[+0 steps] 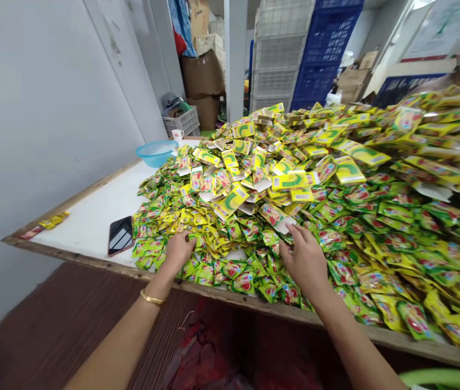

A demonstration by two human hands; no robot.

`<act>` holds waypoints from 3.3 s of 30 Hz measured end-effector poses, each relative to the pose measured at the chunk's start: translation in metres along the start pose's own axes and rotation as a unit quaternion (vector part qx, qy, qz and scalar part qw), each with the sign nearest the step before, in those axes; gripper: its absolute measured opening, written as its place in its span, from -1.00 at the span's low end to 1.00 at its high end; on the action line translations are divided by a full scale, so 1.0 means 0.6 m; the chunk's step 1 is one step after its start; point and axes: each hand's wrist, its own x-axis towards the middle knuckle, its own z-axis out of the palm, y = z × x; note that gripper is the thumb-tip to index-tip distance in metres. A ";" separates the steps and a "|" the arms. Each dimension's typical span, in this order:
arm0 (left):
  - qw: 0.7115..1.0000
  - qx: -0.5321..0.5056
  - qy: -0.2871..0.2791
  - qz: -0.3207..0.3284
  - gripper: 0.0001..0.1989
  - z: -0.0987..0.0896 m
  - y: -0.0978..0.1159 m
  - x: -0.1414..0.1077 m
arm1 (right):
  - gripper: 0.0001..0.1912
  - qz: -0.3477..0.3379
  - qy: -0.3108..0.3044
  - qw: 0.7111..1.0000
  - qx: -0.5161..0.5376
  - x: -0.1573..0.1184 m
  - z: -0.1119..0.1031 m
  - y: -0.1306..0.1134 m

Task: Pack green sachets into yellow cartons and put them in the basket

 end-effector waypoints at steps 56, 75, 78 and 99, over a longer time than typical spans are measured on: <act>0.906 -0.364 -0.214 0.012 -0.64 0.061 0.079 -0.147 | -0.52 -0.100 -0.183 0.976 -0.064 -0.109 -0.026 -0.099; 0.936 0.072 -0.262 0.223 -0.71 0.063 0.099 -0.122 | -0.37 -0.128 -0.108 0.986 -0.002 -0.140 0.013 -0.080; 0.940 0.066 -0.229 0.243 -0.69 0.068 0.105 -0.126 | -0.34 -0.112 -0.096 0.989 0.022 -0.141 0.017 -0.076; 0.956 0.035 -0.217 0.196 -0.92 0.052 0.104 -0.154 | -0.28 -0.073 -0.037 0.995 0.055 -0.144 0.022 -0.078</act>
